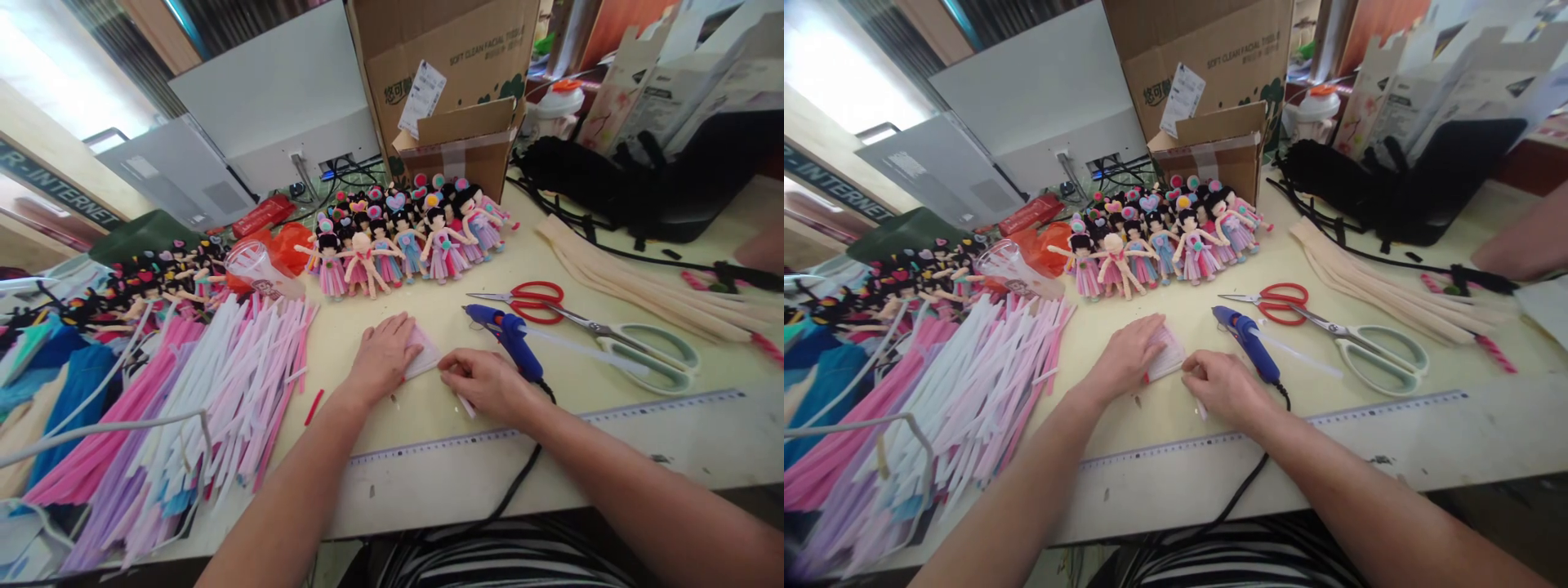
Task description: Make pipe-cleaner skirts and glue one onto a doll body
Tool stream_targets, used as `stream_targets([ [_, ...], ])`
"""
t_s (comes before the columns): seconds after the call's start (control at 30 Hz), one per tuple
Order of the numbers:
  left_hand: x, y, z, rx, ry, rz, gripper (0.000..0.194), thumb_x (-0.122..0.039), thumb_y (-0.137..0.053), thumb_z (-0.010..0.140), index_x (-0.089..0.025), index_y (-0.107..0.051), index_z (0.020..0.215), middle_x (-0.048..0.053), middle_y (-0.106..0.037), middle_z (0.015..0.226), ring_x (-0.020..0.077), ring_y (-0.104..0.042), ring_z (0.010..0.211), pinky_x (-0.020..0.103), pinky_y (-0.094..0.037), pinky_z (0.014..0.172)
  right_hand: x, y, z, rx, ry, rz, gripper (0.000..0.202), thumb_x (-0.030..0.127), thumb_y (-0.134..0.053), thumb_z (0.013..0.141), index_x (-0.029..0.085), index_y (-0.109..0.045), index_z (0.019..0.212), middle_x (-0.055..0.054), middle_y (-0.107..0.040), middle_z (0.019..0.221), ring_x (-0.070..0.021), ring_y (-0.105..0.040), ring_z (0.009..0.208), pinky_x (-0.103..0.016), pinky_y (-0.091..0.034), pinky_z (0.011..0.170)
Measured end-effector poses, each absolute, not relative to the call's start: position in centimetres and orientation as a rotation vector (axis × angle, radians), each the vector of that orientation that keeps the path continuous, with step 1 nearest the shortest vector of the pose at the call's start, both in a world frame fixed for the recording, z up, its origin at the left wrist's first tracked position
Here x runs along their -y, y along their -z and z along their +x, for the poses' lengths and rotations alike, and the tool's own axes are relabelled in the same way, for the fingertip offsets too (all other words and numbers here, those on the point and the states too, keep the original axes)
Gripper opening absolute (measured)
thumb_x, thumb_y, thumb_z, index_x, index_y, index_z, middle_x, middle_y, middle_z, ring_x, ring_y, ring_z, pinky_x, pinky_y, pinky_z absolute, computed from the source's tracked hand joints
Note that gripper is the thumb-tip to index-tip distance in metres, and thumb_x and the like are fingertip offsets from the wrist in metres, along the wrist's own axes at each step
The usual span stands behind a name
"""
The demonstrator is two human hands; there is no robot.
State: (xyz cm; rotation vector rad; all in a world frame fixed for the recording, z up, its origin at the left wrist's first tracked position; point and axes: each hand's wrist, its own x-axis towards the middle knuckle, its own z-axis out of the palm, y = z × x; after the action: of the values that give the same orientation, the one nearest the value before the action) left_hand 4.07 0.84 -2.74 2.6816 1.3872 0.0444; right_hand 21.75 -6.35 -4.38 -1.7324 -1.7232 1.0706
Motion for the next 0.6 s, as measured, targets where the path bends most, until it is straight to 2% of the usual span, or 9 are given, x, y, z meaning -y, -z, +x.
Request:
stream_targets([
  [0.13, -1.8, 2.7, 2.9, -1.432, -0.380, 2.578, 0.042, -0.024, -0.041, 0.092, -0.016, -0.046, 0.133, 0.012, -0.047, 0.142, 0.0215, -0.043, 0.130, 0.040, -0.036, 0.107, 6.4, 4.2, 21.8, 1.710, -1.101, -1.708, 0.018, 0.026, -0.053, 0.078, 0.019, -0.066, 0.089, 0.002, -0.066, 0.063, -0.0126, -0.055, 0.056, -0.024, -0.039, 0.055],
  [0.23, -1.6, 2.1, 2.1, -1.470, -0.617, 2.552, 0.032, -0.019, -0.046, 0.089, -0.016, -0.057, 0.119, 0.010, -0.057, 0.130, 0.0216, -0.051, 0.121, 0.040, -0.039, 0.104, 6.5, 4.3, 21.8, 1.705, -1.104, -1.709, 0.017, 0.025, -0.053, 0.078, 0.020, -0.065, 0.088, 0.002, -0.065, 0.060, -0.0124, -0.055, 0.055, -0.024, -0.039, 0.055],
  [0.37, 0.6, 1.9, 2.1, -1.373, -0.593, 2.611, 0.021, -0.018, -0.051, 0.088, -0.019, -0.065, 0.104, 0.007, -0.068, 0.111, 0.0226, -0.059, 0.106, 0.042, -0.045, 0.092, 6.5, 4.3, 21.8, 1.685, -1.119, -1.708, 0.018, 0.027, -0.053, 0.079, 0.020, -0.065, 0.090, 0.003, -0.064, 0.060, -0.0120, -0.054, 0.055, -0.024, -0.038, 0.054],
  [0.5, 3.2, 2.7, 3.3, -1.069, -0.503, 2.717, 0.021, -0.020, -0.049, 0.090, -0.019, -0.065, 0.104, 0.007, -0.069, 0.107, 0.0208, -0.061, 0.100, 0.039, -0.047, 0.087, 6.7, 4.3, 21.9, 1.713, -1.110, -1.678, 0.020, 0.030, -0.051, 0.080, 0.020, -0.065, 0.091, 0.004, -0.061, 0.056, -0.0122, -0.053, 0.053, -0.024, -0.037, 0.053],
  [0.6, 4.4, 3.2, 4.0, -1.031, -0.485, 2.707, 0.023, -0.021, -0.047, 0.091, -0.018, -0.062, 0.108, 0.008, -0.069, 0.106, 0.0202, -0.062, 0.099, 0.038, -0.048, 0.086, 6.8, 4.4, 22.0, 1.706, -1.129, -1.657, 0.022, 0.031, -0.051, 0.081, 0.020, -0.064, 0.094, 0.004, -0.061, 0.056, -0.0124, -0.052, 0.053, -0.024, -0.037, 0.053],
])
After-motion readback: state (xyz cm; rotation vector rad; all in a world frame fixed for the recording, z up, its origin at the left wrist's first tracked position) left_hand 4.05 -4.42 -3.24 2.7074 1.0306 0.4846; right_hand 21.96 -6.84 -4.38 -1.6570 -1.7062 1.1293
